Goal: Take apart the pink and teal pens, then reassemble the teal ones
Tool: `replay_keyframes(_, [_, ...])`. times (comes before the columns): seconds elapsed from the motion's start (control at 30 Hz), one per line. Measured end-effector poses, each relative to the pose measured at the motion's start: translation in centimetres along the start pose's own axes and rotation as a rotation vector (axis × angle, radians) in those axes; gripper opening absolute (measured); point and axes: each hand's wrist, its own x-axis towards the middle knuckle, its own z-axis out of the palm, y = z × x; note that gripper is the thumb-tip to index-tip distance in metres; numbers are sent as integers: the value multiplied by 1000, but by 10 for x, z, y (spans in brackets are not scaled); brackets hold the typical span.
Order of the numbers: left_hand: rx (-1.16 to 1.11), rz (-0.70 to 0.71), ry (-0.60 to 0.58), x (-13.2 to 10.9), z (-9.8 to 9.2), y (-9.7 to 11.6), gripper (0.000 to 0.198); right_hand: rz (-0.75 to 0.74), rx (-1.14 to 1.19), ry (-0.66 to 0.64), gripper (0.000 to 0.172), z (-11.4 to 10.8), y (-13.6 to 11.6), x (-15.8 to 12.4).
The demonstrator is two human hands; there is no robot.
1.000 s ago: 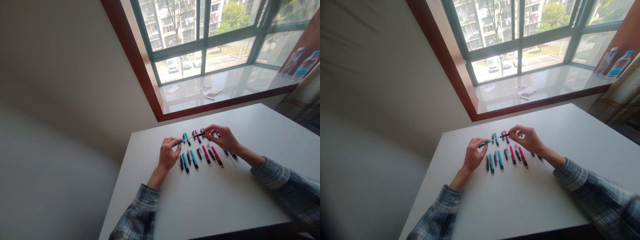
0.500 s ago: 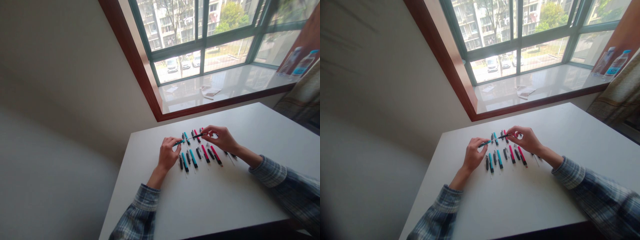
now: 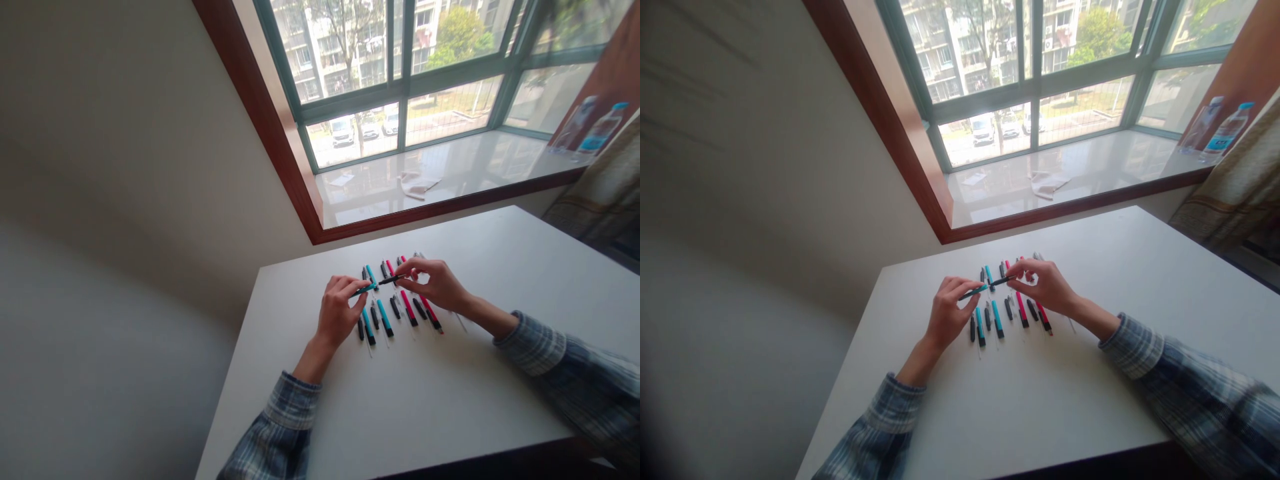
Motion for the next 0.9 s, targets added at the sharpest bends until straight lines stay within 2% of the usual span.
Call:
replay_keyframes(0.5, [10,64,-6,1,1,4,20,38,35,-34,17,3,-4,-1])
replay_keyframes(0.67, [6,62,-10,0,1,2,21,31,-39,-78,23,2,-4,-1])
replay_keyframes(0.83, [8,62,-21,0,2,2,18,29,-145,-137,40,2,-4,-2])
replay_keyframes(0.9, [13,53,-24,0,2,2,19,40,-168,-157,39,2,-3,-3])
